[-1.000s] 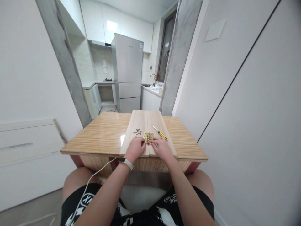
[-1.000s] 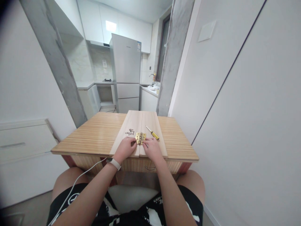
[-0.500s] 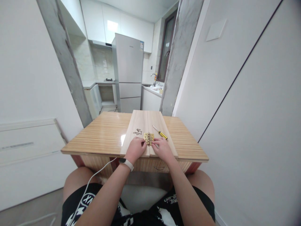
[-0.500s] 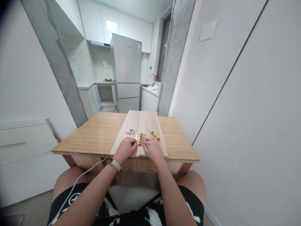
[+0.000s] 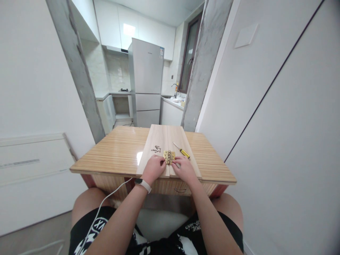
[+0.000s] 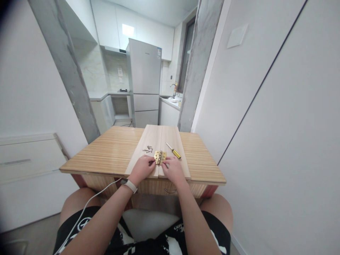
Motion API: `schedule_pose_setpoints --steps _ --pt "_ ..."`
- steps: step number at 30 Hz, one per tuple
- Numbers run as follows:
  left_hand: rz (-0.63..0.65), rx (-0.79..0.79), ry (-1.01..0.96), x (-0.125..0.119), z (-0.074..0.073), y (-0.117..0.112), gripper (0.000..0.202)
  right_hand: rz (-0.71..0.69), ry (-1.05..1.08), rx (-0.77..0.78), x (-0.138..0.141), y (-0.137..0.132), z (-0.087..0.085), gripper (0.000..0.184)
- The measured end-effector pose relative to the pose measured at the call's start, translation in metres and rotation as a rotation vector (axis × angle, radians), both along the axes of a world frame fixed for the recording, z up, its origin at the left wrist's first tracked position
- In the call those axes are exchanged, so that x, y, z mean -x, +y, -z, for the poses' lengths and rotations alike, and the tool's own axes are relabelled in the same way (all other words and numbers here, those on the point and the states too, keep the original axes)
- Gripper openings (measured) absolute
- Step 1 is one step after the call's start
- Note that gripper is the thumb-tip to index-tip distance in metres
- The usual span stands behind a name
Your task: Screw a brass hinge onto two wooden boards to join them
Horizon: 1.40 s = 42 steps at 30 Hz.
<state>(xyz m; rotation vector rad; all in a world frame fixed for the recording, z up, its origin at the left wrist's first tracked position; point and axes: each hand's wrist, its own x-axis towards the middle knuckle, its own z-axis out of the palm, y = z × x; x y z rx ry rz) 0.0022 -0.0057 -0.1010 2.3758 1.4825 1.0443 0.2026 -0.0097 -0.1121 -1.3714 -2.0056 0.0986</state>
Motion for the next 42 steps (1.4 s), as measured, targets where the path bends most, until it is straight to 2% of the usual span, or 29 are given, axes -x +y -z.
schedule_pose_setpoints --steps 19,42 --pt "-0.002 -0.017 0.006 -0.0008 0.0045 0.0026 0.02 -0.009 -0.006 0.011 0.0001 -0.0018 -0.0042 0.019" --pt "0.02 0.011 -0.022 0.0006 0.0032 0.003 0.02 -0.006 0.01 0.019 -0.0002 -0.0007 -0.0023 0.017"
